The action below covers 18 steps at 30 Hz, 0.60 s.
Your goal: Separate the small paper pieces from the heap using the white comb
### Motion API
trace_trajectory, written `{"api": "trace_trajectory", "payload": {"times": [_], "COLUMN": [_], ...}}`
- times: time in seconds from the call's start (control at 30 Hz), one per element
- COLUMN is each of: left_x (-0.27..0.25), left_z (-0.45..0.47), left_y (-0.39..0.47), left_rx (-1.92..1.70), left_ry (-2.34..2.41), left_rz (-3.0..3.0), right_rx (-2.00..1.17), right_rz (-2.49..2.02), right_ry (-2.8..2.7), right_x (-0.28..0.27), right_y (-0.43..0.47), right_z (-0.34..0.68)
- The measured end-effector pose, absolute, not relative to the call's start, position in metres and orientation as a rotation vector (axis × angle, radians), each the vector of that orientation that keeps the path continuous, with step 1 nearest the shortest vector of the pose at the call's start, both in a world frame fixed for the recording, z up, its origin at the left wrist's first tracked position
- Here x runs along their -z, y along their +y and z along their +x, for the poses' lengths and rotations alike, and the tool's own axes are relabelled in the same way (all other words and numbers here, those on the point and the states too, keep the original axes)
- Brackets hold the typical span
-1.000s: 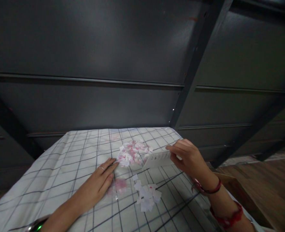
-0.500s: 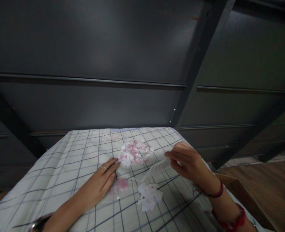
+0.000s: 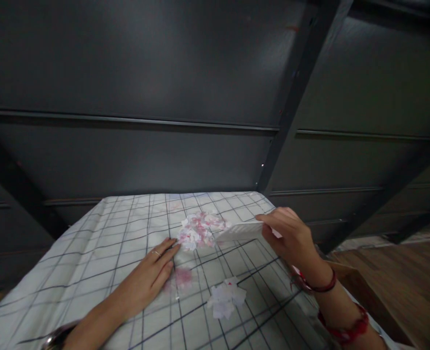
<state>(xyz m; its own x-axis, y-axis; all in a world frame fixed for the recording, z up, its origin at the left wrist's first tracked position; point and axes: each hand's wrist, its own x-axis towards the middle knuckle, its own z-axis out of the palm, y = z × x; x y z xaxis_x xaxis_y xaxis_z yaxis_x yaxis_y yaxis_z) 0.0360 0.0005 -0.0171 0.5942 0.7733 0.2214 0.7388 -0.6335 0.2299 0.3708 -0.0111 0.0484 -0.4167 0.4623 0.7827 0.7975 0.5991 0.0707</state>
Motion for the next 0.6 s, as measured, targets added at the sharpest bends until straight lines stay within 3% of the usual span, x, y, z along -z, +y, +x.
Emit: {"api": "trace_trajectory", "payload": {"times": [0.3,0.6], "left_x": [0.015,0.017], "left_z": [0.037,0.037], "left_y": [-0.001,0.001], "left_rx": [-0.423,-0.441], "left_ry": [1.291,1.288], "left_rz": [2.681,2.712], "right_rx": [0.714,0.748], "right_rz": [-1.095,-0.814], "right_ry": [-2.163,-2.235], "right_x": [-0.046,-0.032], "right_y": [-0.009,-0.012], "right_z": [0.366,0.326]}}
